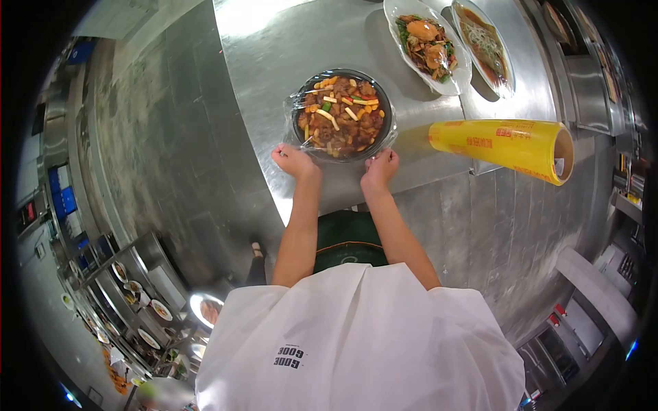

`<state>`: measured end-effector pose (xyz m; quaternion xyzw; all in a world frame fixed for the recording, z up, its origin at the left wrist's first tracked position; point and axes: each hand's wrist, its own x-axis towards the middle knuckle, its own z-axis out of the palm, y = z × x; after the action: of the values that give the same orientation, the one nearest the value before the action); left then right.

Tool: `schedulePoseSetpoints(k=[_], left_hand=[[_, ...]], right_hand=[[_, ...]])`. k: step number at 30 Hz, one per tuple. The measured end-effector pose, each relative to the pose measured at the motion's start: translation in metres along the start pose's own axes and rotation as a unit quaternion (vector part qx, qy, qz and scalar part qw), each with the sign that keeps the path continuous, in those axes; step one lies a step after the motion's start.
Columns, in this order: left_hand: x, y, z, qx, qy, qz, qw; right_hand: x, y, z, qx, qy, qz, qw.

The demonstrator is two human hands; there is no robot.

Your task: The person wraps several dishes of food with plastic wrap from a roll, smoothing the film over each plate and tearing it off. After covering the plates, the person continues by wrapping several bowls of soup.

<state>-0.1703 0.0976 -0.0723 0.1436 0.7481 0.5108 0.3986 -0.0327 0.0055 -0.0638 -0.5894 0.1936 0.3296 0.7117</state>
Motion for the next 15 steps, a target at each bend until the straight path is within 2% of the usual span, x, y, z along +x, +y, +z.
schedulePoseSetpoints(k=[1, 2, 3, 4, 5, 6, 7, 8, 9, 11, 12, 14, 15], left_hand=[[-0.002, -0.001, -0.004, 0.0, -0.001, 0.0, 1.0], [-0.006, -0.002, -0.014, 0.022, -0.03, 0.04, 0.999], [-0.012, 0.001, -0.022, 0.044, -0.06, 0.08, 0.994], [-0.011, 0.0, -0.026, 0.045, -0.06, 0.081, 0.994], [-0.008, -0.001, -0.03, 0.092, -0.064, 0.133, 0.985], [-0.005, -0.001, -0.031, 0.138, -0.068, 0.184, 0.971], [-0.003, -0.003, -0.031, 0.139, -0.068, 0.184, 0.971], [-0.002, -0.006, -0.031, 0.176, -0.065, 0.226, 0.956], [-0.001, -0.008, -0.032, 0.214, -0.062, 0.266, 0.938], [0.003, -0.014, -0.032, 0.27, -0.069, 0.285, 0.917], [0.005, -0.016, -0.03, 0.323, -0.077, 0.304, 0.893], [0.009, -0.025, -0.019, 0.349, -0.088, 0.323, 0.875], [0.01, -0.028, -0.016, 0.375, -0.098, 0.342, 0.856]], right_hand=[[-0.002, -0.003, 0.001, -0.061, 0.03, 0.003, 0.998], [-0.004, -0.006, 0.003, -0.122, 0.059, 0.007, 0.991], [0.002, 0.002, -0.004, -0.122, 0.06, 0.008, 0.991], [0.015, 0.02, -0.016, -0.21, 0.068, -0.124, 0.968], [0.023, 0.03, -0.022, -0.292, 0.074, -0.252, 0.92], [0.023, 0.03, -0.022, -0.291, 0.074, -0.25, 0.921], [0.023, 0.029, -0.027, -0.349, 0.051, -0.279, 0.893], [0.023, 0.028, -0.031, -0.405, 0.029, -0.306, 0.861], [0.02, 0.027, -0.031, -0.406, 0.028, -0.305, 0.861], [0.017, 0.027, -0.029, -0.472, 0.014, -0.343, 0.812], [0.015, 0.026, -0.025, -0.473, 0.014, -0.341, 0.812], [0.017, 0.021, -0.019, -0.545, 0.025, -0.325, 0.773], [0.019, 0.022, -0.019, -0.546, 0.025, -0.325, 0.772]])
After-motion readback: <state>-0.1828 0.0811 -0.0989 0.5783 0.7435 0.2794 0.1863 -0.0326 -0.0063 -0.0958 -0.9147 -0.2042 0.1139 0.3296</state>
